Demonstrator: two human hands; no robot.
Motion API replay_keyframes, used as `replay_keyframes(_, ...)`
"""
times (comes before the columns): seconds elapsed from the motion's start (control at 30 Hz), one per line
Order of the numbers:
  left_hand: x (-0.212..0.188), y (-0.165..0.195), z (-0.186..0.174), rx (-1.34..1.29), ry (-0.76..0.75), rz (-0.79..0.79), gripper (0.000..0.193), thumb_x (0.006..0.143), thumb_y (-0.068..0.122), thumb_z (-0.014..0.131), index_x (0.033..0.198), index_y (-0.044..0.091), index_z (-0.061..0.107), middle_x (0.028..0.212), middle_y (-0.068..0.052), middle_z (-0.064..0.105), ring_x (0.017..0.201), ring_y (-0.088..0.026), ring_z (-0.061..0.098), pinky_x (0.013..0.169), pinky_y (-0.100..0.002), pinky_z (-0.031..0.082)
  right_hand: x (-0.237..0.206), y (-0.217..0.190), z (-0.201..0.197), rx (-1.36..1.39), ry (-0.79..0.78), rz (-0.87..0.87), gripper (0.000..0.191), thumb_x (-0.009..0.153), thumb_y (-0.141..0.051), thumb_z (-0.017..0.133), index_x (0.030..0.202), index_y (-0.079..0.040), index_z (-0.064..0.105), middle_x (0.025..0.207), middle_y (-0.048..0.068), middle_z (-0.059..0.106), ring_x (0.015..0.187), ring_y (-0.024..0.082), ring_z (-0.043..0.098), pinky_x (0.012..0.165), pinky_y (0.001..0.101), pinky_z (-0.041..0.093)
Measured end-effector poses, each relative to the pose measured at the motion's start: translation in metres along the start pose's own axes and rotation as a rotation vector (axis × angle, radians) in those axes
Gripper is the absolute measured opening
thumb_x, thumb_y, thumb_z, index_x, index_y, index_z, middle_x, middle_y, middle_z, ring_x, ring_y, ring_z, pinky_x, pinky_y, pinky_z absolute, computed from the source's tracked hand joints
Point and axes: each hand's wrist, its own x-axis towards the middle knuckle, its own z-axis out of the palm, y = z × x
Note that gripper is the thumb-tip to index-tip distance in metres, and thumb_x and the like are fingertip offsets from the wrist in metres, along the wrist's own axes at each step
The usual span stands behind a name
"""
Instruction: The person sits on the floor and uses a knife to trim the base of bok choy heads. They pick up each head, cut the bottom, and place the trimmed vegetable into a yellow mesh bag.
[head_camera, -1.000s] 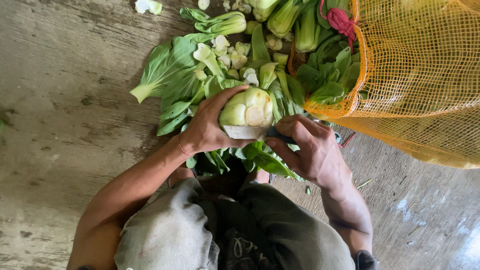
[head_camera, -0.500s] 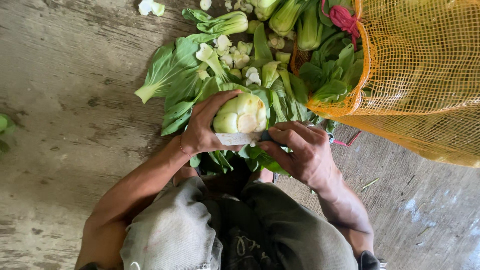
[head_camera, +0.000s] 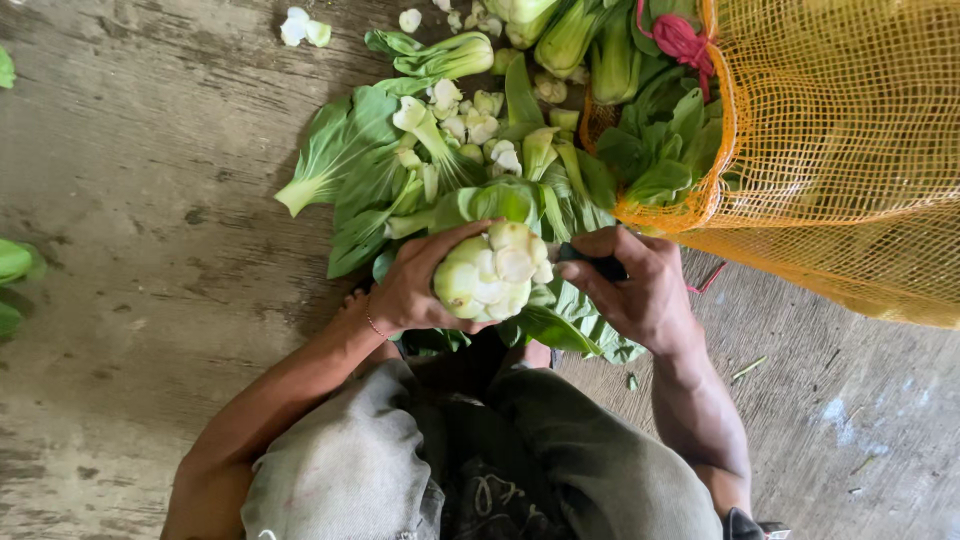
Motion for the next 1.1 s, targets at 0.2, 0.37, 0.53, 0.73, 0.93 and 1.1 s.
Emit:
replay_keyframes(0.2, 0.004, -0.008, 0.005, -0.488, 0.137, -0.049, 0.107, 0.076, 0.041, 0.098, 0.156, 0.003, 0.040, 0.165, -0.019, 0.041, 0.149, -0.030, 0.054, 0.130, -0.043, 0.048, -0.008, 0.014, -0.007, 0.312, -0.233, 0.167, 0.022, 0.099, -0.021, 0.072, 0.106, -0.001, 0.066, 0.079, 0.003, 0.068, 0.068, 0.009, 0.059, 0.059, 0.0257, 0.048)
replay_keyframes(0.37, 0.007, -0.009, 0.006, -0.630, 0.146, -0.461, 0.106, 0.071, 0.035, 0.096, 0.155, -0.001, 0.043, 0.141, -0.017, 0.061, 0.131, -0.027, 0.062, 0.116, -0.042, 0.052, -0.021, 0.020, -0.016, 0.863, -0.305, -0.046, 0.026, 0.109, -0.027, 0.067, 0.113, -0.002, 0.060, 0.100, 0.010, 0.067, 0.083, 0.013, 0.059, 0.075, 0.0282, 0.049)
replay_keyframes(0.53, 0.008, -0.004, 0.018, -0.932, 0.010, -0.510, 0.123, 0.066, 0.029, 0.095, 0.160, 0.010, 0.019, 0.139, -0.012, 0.057, 0.128, -0.024, 0.060, 0.111, -0.041, 0.053, -0.026, 0.041, 0.000, 0.764, -0.047, 0.130, 0.027, 0.107, -0.027, 0.064, 0.118, -0.004, 0.055, 0.096, 0.013, 0.066, 0.072, 0.010, 0.048, 0.066, 0.0247, 0.042)
replay_keyframes(0.73, -0.002, -0.006, 0.020, -0.627, -0.673, -0.470, 0.065, 0.083, 0.023, 0.088, 0.139, 0.002, 0.067, 0.124, -0.012, 0.077, 0.110, -0.021, 0.071, 0.099, -0.035, 0.058, -0.010, 0.067, 0.019, 1.020, 0.174, 0.215, 0.013, 0.111, -0.023, 0.056, 0.113, -0.011, 0.051, 0.098, 0.014, 0.064, 0.068, 0.015, 0.052, 0.059, 0.0251, 0.041)
replay_keyframes(0.93, -0.034, -0.031, 0.017, -1.061, -0.290, -0.544, 0.051, 0.098, 0.036, 0.072, 0.134, 0.003, 0.061, 0.119, -0.011, 0.070, 0.109, -0.020, 0.065, 0.101, -0.036, 0.052, 0.004, 0.079, 0.034, 1.161, 0.340, 0.364, 0.022, 0.112, -0.035, 0.050, 0.113, -0.013, 0.053, 0.095, 0.007, 0.058, 0.070, 0.014, 0.047, 0.058, 0.0267, 0.039)
replay_keyframes(1.1, 0.029, -0.027, -0.080, -1.221, 0.508, -0.759, 0.047, 0.100, 0.040, 0.058, 0.133, 0.006, 0.060, 0.115, -0.014, 0.069, 0.097, -0.025, 0.070, 0.086, -0.041, 0.059, 0.020, 0.089, 0.051, 1.332, 0.285, 0.530, 0.028, 0.111, -0.043, 0.051, 0.108, -0.015, 0.056, 0.090, 0.003, 0.056, 0.067, 0.013, 0.044, 0.054, 0.0256, 0.036)
